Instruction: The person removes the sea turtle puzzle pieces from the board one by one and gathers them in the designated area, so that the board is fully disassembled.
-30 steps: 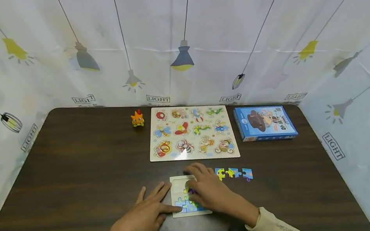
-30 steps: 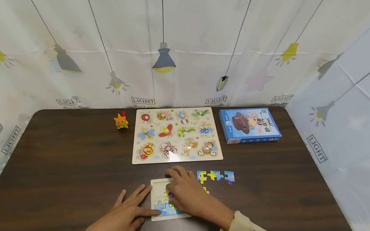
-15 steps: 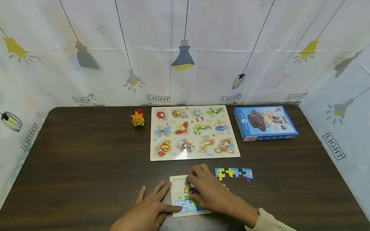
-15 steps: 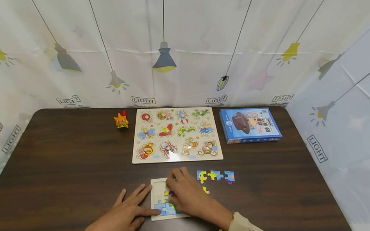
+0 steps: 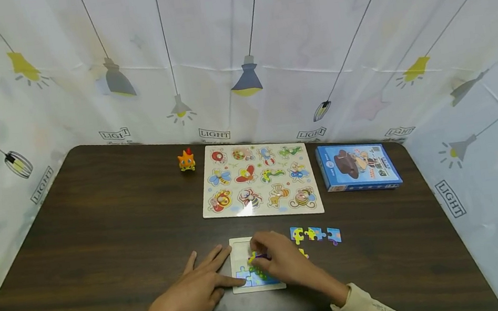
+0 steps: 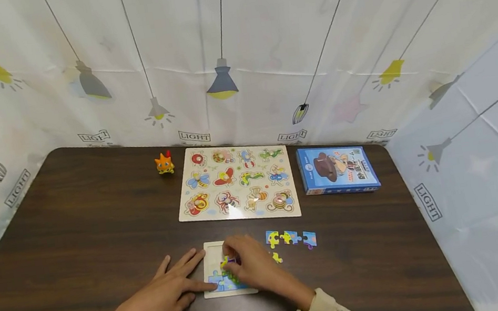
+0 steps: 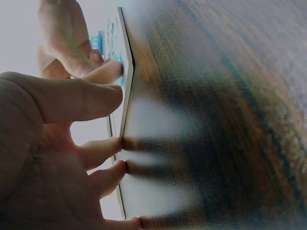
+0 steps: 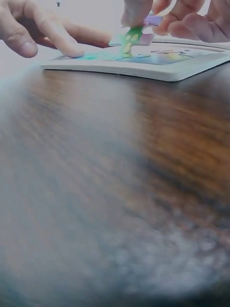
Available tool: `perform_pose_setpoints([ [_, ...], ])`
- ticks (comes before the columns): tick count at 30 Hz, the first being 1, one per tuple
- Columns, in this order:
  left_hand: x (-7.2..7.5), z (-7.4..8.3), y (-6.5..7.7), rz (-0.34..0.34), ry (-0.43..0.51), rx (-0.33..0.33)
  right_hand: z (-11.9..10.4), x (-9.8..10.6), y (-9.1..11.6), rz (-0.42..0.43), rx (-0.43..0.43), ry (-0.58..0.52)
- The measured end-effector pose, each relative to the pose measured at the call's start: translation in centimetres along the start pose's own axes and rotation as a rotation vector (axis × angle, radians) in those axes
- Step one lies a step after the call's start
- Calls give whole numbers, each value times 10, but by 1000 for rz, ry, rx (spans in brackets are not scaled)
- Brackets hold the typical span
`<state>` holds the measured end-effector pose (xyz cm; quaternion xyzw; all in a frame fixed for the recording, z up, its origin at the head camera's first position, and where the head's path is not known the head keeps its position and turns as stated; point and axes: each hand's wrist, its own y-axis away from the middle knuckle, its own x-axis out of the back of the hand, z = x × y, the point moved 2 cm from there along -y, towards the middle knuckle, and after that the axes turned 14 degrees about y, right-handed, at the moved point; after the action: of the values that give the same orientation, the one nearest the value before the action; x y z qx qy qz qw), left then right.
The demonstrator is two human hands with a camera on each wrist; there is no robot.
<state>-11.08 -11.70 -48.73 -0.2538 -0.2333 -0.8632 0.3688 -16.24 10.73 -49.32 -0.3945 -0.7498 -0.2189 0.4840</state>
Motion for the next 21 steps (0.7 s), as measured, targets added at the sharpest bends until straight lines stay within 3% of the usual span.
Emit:
perform_pose_setpoints([
  [6,0,1,0,1,3,2,3,7,0,-50,-39,-215],
  [11,-1,1,-1,3,8,-4,20,27,10,-23,-96,-303],
  [15,-2,0,-1,7,12,-4,49,47,30,5,-183,-290],
  [21,-1,-1,0,17,23,-7,90,62,61,1,-300,-168],
])
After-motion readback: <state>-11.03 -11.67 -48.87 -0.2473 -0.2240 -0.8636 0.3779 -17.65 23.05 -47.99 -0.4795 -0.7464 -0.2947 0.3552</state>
